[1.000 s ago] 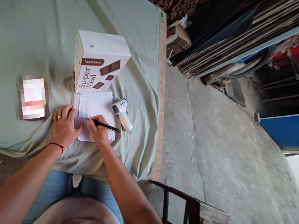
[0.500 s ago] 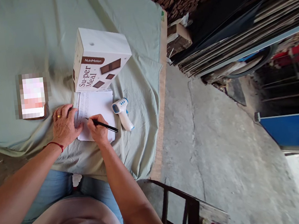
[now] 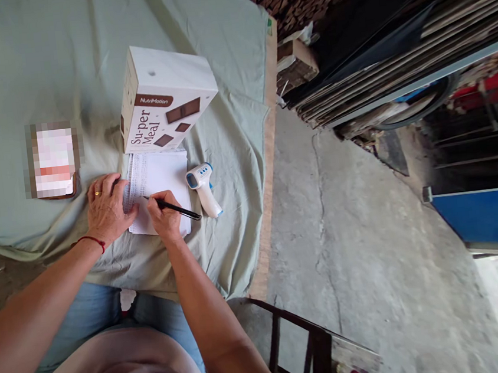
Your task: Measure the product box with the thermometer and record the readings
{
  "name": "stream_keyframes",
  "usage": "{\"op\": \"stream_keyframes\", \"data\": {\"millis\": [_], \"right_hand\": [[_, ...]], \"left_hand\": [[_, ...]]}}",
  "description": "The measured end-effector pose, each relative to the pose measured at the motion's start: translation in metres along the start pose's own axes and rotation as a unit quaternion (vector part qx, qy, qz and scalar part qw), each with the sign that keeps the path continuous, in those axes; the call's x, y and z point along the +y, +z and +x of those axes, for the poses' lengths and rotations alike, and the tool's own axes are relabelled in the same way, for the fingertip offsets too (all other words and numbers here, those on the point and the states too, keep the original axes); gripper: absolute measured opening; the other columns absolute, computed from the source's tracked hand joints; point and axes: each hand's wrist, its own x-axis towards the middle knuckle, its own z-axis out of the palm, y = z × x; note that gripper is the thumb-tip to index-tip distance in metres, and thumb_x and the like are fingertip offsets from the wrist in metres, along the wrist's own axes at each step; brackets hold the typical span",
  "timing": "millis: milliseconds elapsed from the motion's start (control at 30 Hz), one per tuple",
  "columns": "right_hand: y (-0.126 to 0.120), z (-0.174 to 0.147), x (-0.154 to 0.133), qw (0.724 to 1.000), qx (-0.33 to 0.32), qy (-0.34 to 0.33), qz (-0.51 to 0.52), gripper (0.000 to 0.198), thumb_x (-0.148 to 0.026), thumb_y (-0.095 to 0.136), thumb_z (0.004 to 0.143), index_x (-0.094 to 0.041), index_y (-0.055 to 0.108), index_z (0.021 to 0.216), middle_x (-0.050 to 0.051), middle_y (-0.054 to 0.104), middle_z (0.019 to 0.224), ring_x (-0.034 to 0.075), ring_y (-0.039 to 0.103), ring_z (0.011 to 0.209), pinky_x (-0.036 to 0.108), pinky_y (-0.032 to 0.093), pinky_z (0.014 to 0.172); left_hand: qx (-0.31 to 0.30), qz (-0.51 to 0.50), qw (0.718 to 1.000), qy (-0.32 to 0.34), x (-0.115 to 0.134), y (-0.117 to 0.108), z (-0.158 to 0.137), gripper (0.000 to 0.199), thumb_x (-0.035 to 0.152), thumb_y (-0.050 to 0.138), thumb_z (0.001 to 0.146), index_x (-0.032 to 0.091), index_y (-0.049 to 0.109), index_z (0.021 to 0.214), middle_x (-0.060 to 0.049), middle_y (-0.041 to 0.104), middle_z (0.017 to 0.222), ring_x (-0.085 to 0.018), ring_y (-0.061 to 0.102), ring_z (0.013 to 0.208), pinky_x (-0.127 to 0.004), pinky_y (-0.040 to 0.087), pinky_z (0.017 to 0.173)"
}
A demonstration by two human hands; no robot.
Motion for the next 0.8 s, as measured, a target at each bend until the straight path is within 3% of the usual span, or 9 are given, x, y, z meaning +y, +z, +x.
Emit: {"op": "stream_keyframes", "data": {"millis": [367, 800], "right_hand": [[0.0011, -0.0004, 0.0014, 0.999, 0.029, -0.014, 0.011, 0.019, -0.040, 0.047, 0.080, -0.023, 0.055, 0.077, -0.003, 0.056, 0.065, 0.014, 0.050, 0.060, 0.027, 0.046, 0.060], [0.0000, 0.0001, 0.0011, 1.000, 0.003, -0.007, -0.012, 0.016, -0.039, 0.049, 0.081, -0.024, 0.052, 0.075, -0.005, 0.054, 0.062, 0.014, 0.049, 0.058, 0.026, 0.045, 0.058]], "left_hand": [[0.002, 0.017, 1.000, 0.000, -0.0001, 0.0006, 0.0003, 0.047, 0.033, 0.066, 0.082, 0.022, 0.056, 0.127, -0.013, 0.052, 0.144, -0.035, 0.045, 0.138, -0.053, 0.031, 0.119], [0.004, 0.007, 1.000, 0.002, -0.0005, 0.0012, -0.0001, 0.048, 0.031, 0.066, 0.082, 0.024, 0.056, 0.128, -0.013, 0.052, 0.144, -0.036, 0.045, 0.138, -0.054, 0.030, 0.119]]}}
